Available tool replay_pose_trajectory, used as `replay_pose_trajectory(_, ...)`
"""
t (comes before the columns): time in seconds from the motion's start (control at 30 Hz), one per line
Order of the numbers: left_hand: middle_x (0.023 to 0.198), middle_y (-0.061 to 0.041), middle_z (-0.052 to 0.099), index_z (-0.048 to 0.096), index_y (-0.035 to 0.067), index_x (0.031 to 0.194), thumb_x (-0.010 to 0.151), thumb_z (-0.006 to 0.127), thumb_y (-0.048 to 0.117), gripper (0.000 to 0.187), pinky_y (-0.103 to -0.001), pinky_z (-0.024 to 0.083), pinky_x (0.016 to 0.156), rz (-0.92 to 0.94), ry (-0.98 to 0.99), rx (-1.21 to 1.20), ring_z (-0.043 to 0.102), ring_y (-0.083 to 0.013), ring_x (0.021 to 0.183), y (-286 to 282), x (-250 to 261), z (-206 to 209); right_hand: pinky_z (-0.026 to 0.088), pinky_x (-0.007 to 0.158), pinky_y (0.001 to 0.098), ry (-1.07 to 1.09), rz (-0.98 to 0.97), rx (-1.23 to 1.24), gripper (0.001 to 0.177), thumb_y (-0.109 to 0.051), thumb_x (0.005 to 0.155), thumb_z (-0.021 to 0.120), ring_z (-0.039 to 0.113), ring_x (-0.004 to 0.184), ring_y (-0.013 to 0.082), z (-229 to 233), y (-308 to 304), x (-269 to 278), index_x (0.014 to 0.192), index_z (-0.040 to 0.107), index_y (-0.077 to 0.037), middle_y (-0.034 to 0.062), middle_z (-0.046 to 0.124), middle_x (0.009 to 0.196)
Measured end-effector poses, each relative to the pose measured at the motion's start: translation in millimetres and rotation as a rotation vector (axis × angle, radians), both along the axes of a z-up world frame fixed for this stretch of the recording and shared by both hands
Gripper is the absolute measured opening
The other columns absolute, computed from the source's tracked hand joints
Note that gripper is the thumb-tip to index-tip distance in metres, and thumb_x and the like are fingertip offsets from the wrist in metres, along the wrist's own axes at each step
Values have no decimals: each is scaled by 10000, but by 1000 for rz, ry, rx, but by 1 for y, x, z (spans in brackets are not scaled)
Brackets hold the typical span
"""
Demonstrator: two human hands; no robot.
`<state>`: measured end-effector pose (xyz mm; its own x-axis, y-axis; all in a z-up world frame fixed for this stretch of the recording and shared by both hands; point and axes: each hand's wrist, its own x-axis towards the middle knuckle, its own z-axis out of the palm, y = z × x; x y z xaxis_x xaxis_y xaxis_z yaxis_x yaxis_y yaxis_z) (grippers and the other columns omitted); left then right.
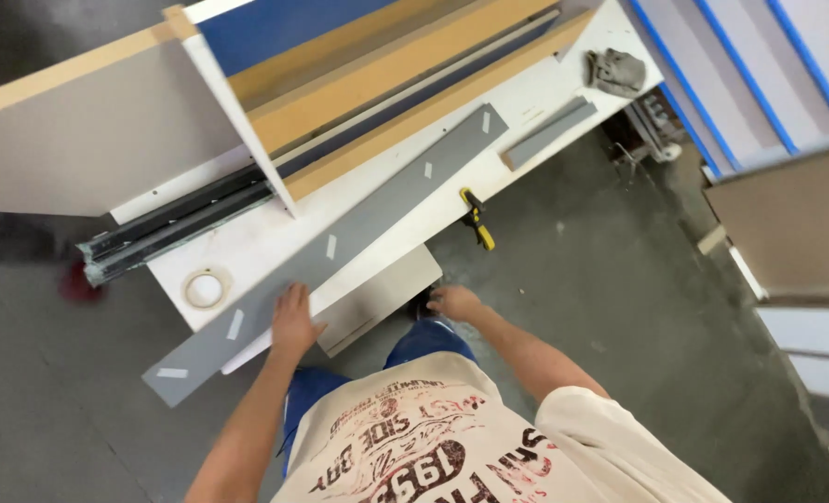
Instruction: Applying adhesive tape to the edges of grey strips on a workbench in a woodworking shop.
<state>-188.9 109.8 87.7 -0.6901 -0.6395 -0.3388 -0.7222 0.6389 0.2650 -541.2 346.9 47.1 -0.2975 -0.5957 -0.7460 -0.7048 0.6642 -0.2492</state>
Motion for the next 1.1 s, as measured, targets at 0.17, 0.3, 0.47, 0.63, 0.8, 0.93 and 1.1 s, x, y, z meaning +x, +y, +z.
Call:
replay_pose_trajectory(0.17,1669,-166,230,314,60,1603,799,814,467,1030,-499,176,1301,61,-50,40,214,-341,1568,-9,-165,-22,534,1043,494,-102,76,-116,520,-537,945,622,654,1225,349,-12,-42,-120,1341,666,-202,102,711,1302)
replay_pose_trajectory(0.3,1701,-204,142,133,85,1666,725,852,463,1243,-557,113,1296,105,-133,16,130,-362,1587,-33,-239,-31,574,965,490,-155,67,-267,424,-388,971,643,702,1135,365,29,-60,-191,1274,711,-100,169,751,1197)
replay_pose_trajectory(0.47,1516,-168,352,293,47,1579,538,865,514,1276,-526,297,1224,115,-170,-27,371,-346,1449,-62,-258,-78,588,927,469,-246,-56,-297,400,-355,971,683,719,1083,346,49,-46,-240,1260,720,-81,157,761,1142)
replay_pose_trajectory(0.63,1416,-140,453,434,31,1493,548,851,547,1155,-497,433,1107,54,-234,-58,501,-340,1319,-70,-270,-55,599,892,465,-255,-82,-257,421,-339,958,702,735,1061,335,47,-20,-246,1277,700,-64,160,768,1137)
replay_pose_trajectory(0.8,1481,-131,418,393,67,1522,514,857,639,1248,-529,432,1108,-5,-358,140,449,-348,1388,-72,-269,-42,622,845,416,-354,-107,-295,377,-337,1024,646,738,1057,301,30,-14,-238,1302,702,-89,143,757,1161)
replay_pose_trajectory(0.93,1443,-158,477,442,44,1496,480,876,676,1273,-539,505,1051,-48,-297,234,492,-400,1362,-62,-260,12,621,854,461,-325,5,-405,360,-250,1002,668,717,1096,357,72,-28,-212,1300,684,-50,193,726,1205)
replay_pose_trajectory(1.1,1391,-269,572,518,-34,1462,625,871,429,1019,-530,533,1040,-108,-136,863,585,-449,1303,-61,-259,146,467,1088,535,53,598,-1458,454,-242,912,766,601,1269,401,138,-44,-160,1327,665,-88,173,637,1351)
